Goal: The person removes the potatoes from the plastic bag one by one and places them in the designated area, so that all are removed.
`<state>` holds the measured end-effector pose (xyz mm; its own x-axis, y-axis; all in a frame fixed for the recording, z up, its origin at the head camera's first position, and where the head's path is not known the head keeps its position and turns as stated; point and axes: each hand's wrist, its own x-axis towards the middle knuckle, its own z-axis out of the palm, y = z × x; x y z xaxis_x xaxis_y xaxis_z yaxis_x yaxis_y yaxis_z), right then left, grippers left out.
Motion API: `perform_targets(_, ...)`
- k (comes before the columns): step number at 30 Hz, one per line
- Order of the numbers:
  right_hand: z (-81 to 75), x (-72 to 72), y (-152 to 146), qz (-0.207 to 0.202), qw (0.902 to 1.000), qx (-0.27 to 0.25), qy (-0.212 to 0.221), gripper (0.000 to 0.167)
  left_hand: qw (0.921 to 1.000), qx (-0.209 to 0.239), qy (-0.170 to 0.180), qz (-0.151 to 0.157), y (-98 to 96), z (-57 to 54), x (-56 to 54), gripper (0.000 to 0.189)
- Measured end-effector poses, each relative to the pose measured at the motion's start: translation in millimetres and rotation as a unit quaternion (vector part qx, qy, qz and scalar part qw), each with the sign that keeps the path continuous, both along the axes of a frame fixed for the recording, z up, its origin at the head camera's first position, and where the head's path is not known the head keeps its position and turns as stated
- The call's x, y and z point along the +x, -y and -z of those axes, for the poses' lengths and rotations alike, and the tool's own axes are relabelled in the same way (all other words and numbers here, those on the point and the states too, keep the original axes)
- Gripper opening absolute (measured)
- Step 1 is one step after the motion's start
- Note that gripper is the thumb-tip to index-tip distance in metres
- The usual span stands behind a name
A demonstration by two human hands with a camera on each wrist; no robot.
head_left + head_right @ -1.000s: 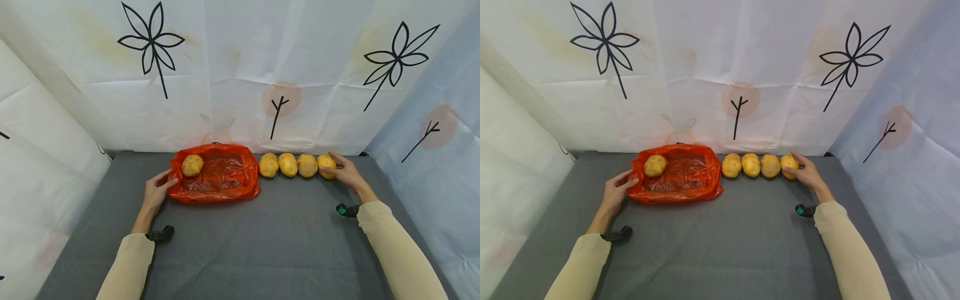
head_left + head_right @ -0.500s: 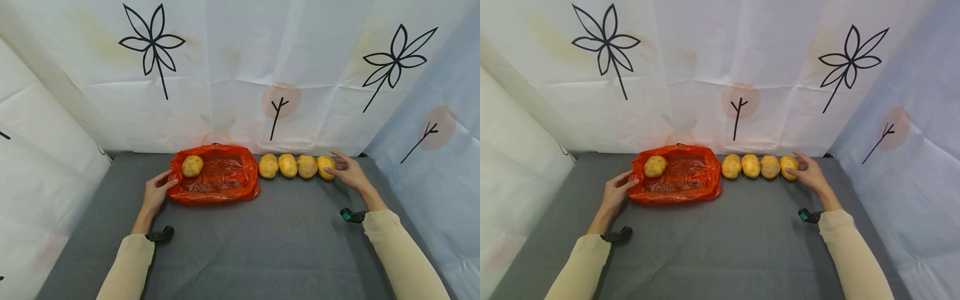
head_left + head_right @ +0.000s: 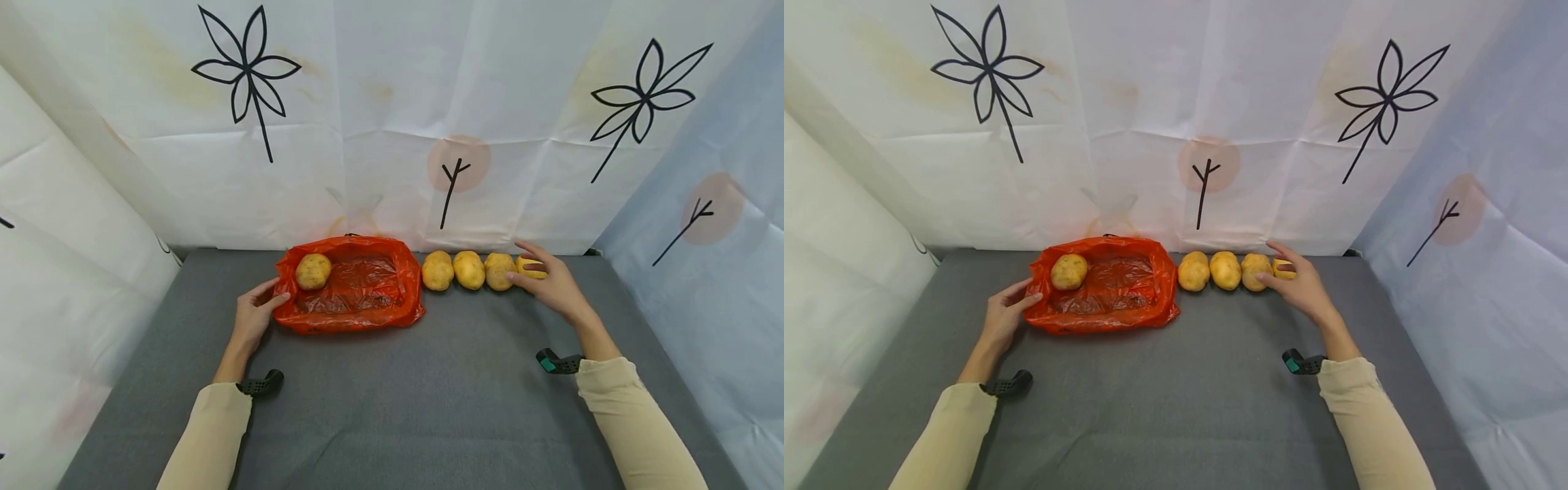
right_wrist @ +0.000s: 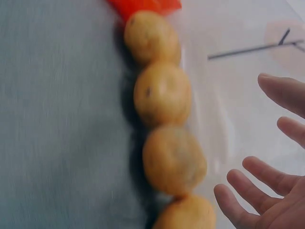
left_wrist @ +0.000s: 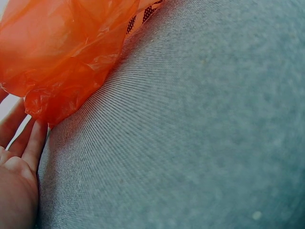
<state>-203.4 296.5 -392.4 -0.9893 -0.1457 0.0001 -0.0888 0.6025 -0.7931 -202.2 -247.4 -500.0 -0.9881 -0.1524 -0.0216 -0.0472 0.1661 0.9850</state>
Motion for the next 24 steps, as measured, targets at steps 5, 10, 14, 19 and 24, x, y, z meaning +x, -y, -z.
perform_targets(5, 0.4, 2.6, 21, -0.019, 0.9990, -0.034, -0.021, 0.073, 1.0000, -0.002, 0.007, 0.004, -2.8, -9.6, 3.7, 0.053)
perform_targets(10, 0.6, 2.2, 43, -0.041, 0.9960, -0.072, -0.031, 0.070, 0.9998, -0.010, 0.002, 0.015, -9.2, -29.2, 14.0, 0.052)
perform_targets(14, 0.8, 1.3, 61, -0.053, 0.9930, -0.099, -0.036, 0.068, 0.9998, -0.012, -0.002, 0.016, -9.8, -30.9, 15.4, 0.052)
perform_targets(19, -0.5, -0.8, 82, -0.065, 0.9881, -0.129, -0.053, 0.066, 0.9999, -0.002, 0.009, 0.009, -3.5, -13.3, 5.6, 0.052)
perform_targets(24, -3.1, -4.4, 101, -0.081, 0.9840, -0.149, -0.055, 0.067, 0.9999, -0.004, 0.006, 0.009, 1.6, -2.4, -0.5, 0.052)
